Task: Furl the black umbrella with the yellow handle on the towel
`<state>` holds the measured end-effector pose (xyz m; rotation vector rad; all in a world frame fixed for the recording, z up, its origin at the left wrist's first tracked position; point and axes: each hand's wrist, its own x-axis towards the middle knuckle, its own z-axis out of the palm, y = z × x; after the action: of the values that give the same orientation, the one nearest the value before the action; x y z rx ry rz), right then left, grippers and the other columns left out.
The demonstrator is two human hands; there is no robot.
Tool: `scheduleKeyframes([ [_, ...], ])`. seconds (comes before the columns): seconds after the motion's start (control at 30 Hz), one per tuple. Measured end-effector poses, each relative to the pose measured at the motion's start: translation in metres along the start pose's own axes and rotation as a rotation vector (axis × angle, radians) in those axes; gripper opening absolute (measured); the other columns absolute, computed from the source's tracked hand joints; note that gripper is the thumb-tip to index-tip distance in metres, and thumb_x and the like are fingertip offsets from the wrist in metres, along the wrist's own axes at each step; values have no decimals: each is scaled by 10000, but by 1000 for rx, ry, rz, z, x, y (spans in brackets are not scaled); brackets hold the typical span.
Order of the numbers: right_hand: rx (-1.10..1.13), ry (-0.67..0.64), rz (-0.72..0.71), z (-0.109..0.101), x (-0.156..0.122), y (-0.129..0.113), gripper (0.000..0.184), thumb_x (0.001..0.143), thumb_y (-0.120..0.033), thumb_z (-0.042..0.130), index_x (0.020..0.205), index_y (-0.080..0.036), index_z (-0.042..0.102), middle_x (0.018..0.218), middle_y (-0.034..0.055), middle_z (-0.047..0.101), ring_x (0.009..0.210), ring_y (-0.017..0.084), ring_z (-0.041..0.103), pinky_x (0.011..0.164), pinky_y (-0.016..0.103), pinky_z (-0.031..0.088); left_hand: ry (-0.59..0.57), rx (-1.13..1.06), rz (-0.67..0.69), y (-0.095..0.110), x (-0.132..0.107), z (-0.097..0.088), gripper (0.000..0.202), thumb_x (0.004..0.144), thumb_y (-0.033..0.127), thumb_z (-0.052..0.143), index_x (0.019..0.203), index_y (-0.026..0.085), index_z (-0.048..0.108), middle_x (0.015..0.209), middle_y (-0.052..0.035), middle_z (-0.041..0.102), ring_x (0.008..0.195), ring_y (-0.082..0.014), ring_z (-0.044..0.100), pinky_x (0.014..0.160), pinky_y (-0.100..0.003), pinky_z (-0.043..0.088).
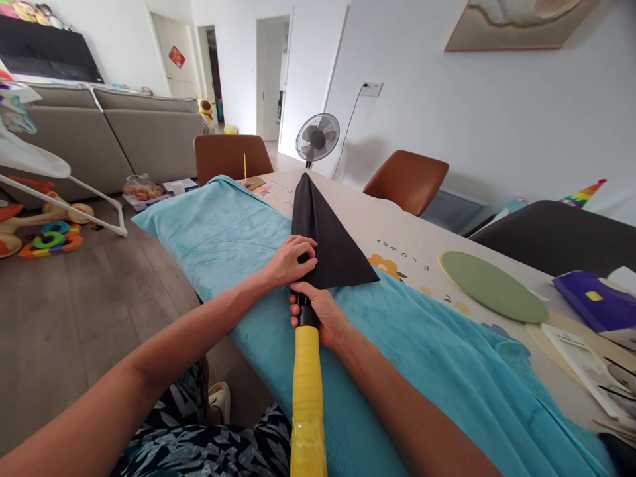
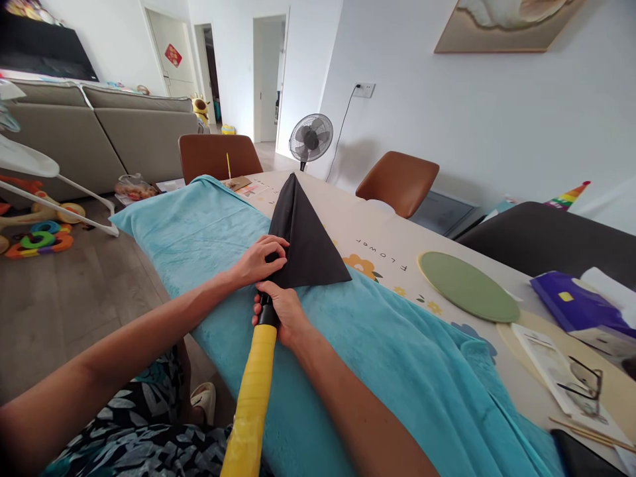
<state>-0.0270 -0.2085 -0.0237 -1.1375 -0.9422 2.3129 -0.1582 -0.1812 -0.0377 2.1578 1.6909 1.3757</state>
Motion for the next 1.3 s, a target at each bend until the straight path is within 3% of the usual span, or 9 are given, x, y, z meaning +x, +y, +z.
scheduleKeyframes([
  [0.33, 11, -3, 18, -1, 1, 1, 109, 697, -195, 598, 660, -114, 535, 552, -7, 512, 419, 79, 449, 341, 231, 422, -85, 30, 78, 2, -1, -1, 77, 757, 195, 529, 716, 189, 594, 1058, -29, 614, 1048, -176, 507, 954, -369, 367],
  [0.57, 7, 9, 1, 1, 1, 0, 105, 706, -187, 586, 656, -115, 528, 547, -3, 510, 419, 84, 447, 341, 235, 421, -29, 48, 67, 1, -2, 2, 137, 751, 125, 492, 738, 190, 611, 1066, -26, 608, 1041, -169, 501, 936, -357, 393],
  [0.8, -1, 1, 36, 1, -1, -1, 122, 721, -206, 590, 666, -128, 512, 546, -5, 518, 399, 79, 450, 345, 224, 417, 128, 55, 14, -6, -1, 4, 156, 746, 83, 482, 740, 180, 603, 991, -21, 623, 976, -139, 524, 920, -319, 415],
  [1.3, 8, 0, 28, 0, 1, 0, 125, 711, -207, 602, 661, -126, 521, 555, -3, 520, 413, 85, 450, 341, 237, 424, 121, 45, 3, -1, -3, 5, 101, 757, 134, 514, 759, 182, 603, 1003, -32, 618, 965, -146, 528, 904, -324, 428],
])
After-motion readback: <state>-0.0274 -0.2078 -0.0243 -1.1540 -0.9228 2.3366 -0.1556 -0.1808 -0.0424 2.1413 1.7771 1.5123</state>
